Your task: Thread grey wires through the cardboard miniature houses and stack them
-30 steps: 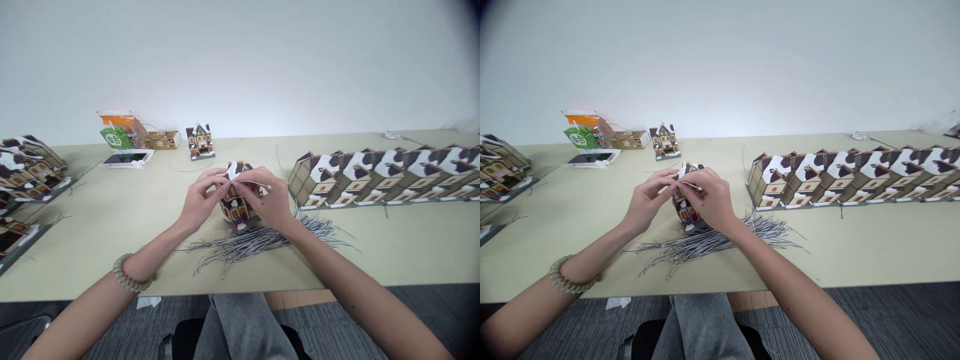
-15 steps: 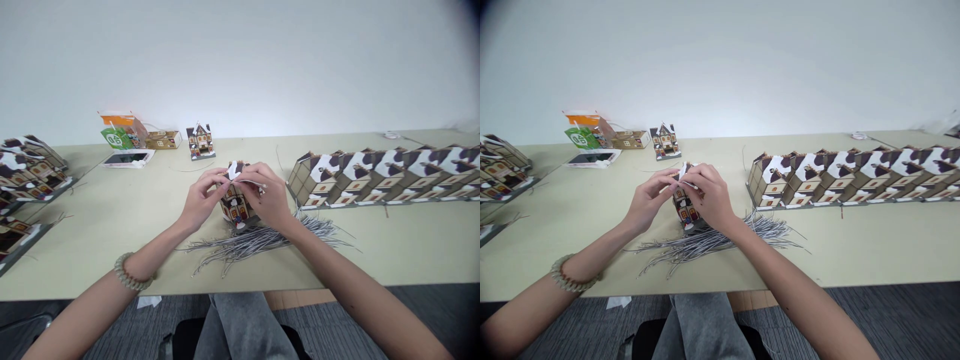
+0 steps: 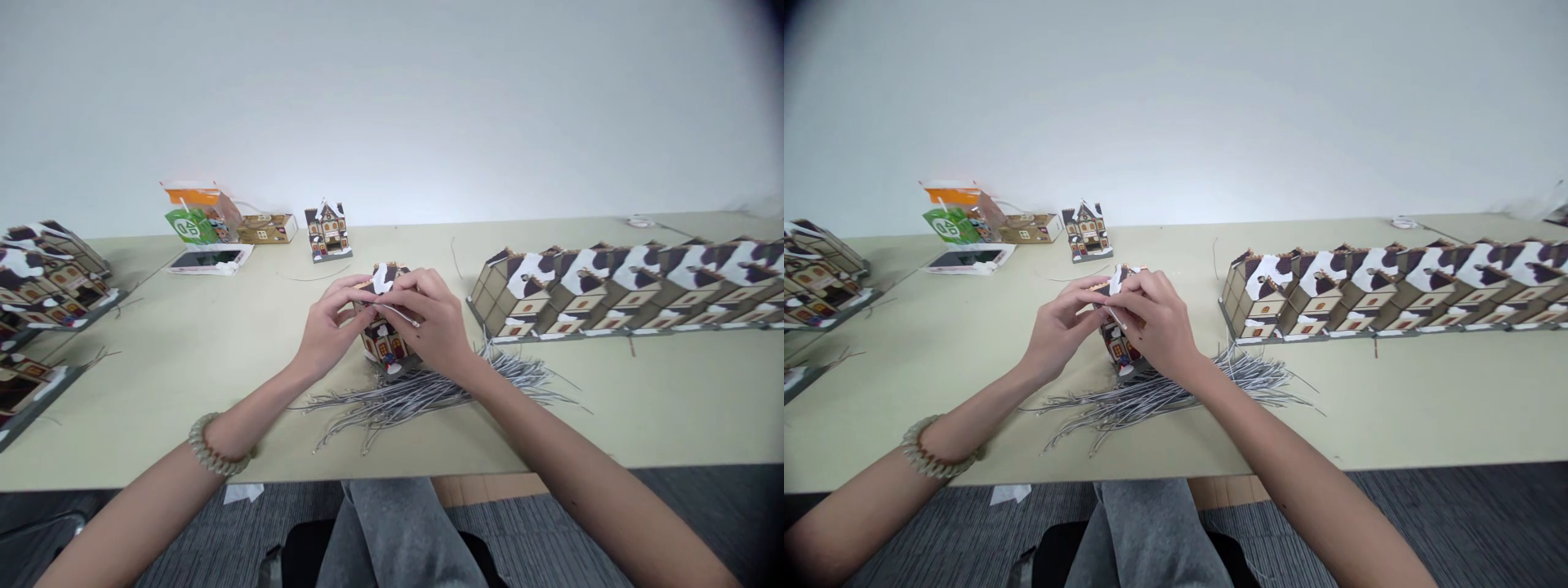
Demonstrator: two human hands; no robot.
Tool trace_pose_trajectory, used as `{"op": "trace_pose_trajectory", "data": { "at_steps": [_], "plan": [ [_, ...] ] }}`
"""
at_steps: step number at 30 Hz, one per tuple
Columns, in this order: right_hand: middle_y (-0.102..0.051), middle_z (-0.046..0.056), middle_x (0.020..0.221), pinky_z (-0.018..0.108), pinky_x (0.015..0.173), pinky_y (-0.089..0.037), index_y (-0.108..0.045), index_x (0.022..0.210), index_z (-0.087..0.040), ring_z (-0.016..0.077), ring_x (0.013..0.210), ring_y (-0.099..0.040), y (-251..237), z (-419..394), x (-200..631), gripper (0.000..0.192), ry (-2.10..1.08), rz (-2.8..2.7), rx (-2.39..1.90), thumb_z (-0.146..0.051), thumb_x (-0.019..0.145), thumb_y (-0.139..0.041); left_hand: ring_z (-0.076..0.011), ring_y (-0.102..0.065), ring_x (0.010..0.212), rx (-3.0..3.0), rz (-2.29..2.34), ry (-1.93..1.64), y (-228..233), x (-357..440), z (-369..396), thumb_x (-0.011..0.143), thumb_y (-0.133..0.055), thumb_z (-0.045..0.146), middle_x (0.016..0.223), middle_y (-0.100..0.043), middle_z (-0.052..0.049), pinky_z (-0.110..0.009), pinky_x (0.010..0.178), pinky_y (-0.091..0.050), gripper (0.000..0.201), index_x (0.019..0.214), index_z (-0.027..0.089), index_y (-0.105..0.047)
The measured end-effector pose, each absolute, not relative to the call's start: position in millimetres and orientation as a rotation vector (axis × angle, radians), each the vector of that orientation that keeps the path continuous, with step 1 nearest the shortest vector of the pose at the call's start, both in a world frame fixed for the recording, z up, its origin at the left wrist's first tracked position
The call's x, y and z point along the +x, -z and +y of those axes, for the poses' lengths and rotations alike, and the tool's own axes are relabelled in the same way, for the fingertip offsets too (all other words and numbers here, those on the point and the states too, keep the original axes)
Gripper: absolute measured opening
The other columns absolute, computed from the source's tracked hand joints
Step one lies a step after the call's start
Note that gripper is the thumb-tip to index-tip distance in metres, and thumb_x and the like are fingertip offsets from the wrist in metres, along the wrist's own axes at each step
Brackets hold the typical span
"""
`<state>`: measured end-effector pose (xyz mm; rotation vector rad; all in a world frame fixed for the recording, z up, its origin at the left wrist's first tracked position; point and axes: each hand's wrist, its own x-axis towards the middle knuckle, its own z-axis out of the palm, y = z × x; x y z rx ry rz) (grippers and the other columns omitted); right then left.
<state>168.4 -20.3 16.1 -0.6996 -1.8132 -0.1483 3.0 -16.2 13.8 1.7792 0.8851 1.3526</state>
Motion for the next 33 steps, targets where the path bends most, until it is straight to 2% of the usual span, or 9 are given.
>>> {"op": "trace_pose_trajectory", "data": {
  "at_steps": [8,15,33],
  "plan": [
    [-0.064,0.0,0.078,0.03,0.063,-0.046,-0.063,0.087,-0.027,0.0148,0.073,-0.055,-20.9,-26.4,169.8,0.014,0.138,-1.766,-0.621,-0.014,0.084,-0.058,-0.0217,-0.054,0.116,1.754,0.851,-1.363,-14.1,3.2,-15.9,0.078,-0.067,0.027,0.118,-0.059,-0.009,-0.033,0.083,-0.056,0.008,0.083,0.021,-0.07],
    [-0.061,0.0,0.075,0.03,0.061,-0.044,-0.063,0.081,-0.026,0.0149,0.071,-0.053,-18.5,-22.2,169.8,0.013,0.175,-1.816,-0.649,-0.014,0.084,-0.059,-0.0225,-0.053,0.116,1.688,0.823,-1.364,-16.3,3.5,-17.7,0.073,-0.071,0.024,0.116,-0.059,-0.009,-0.034,0.082,-0.057,0.007,0.08,0.022,-0.071],
    [-0.06,0.001,0.074,0.029,0.062,-0.045,-0.063,0.082,-0.024,0.0135,0.07,-0.052,-19.2,-22.5,169.2,0.009,0.214,-1.77,-0.591,-0.015,0.082,-0.063,-0.0229,-0.054,0.115,1.672,0.814,-1.378,-14.9,2.8,-16.1,0.072,-0.072,0.023,0.115,-0.06,-0.009,-0.034,0.081,-0.057,0.006,0.078,0.022,-0.072]
  ]
}}
